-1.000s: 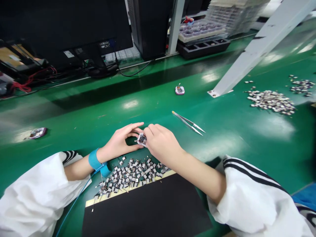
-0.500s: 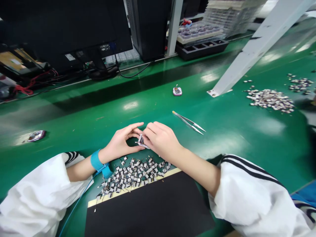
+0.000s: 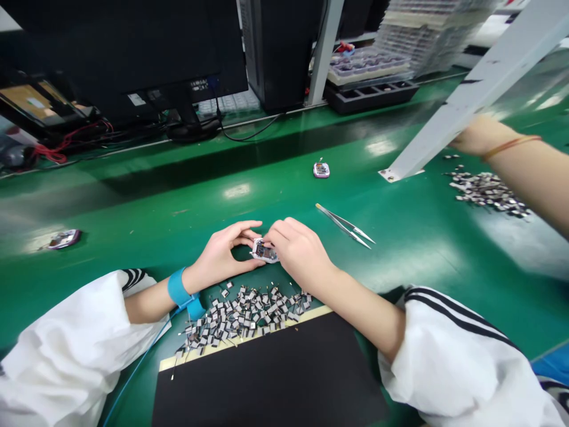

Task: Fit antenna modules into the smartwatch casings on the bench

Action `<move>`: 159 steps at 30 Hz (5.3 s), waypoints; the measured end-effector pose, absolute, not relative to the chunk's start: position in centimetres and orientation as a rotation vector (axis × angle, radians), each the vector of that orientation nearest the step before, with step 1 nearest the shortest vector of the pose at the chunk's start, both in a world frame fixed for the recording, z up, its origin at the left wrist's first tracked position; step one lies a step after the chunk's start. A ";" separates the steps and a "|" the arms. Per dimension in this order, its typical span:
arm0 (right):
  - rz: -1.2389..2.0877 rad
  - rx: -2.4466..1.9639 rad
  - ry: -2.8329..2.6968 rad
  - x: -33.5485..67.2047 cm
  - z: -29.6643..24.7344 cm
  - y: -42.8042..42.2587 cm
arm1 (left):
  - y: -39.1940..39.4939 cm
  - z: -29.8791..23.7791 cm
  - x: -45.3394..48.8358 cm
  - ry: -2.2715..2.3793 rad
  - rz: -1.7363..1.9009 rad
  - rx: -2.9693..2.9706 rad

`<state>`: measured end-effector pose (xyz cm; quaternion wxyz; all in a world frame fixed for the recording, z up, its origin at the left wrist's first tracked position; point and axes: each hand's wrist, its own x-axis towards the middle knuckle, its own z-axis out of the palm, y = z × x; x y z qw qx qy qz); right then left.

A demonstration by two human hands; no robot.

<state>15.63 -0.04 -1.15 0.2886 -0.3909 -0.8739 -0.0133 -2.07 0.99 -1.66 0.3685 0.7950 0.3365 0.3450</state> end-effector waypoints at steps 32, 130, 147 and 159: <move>0.229 -1.050 -2.239 15.1 -2.9 0.5 | 1.0 -2.0 -2.3 0.898 0.807 1.909; 0.654 -1.146 -2.491 17.8 -1.8 1.7 | 1.3 0.4 -6.0 1.241 0.269 2.120; 0.533 -0.979 -2.401 17.2 -1.4 0.4 | 1.3 -0.4 -5.4 1.150 0.675 1.669; 0.469 -0.710 -2.157 14.7 -0.5 -2.1 | -1.6 1.9 -3.2 0.948 0.620 1.490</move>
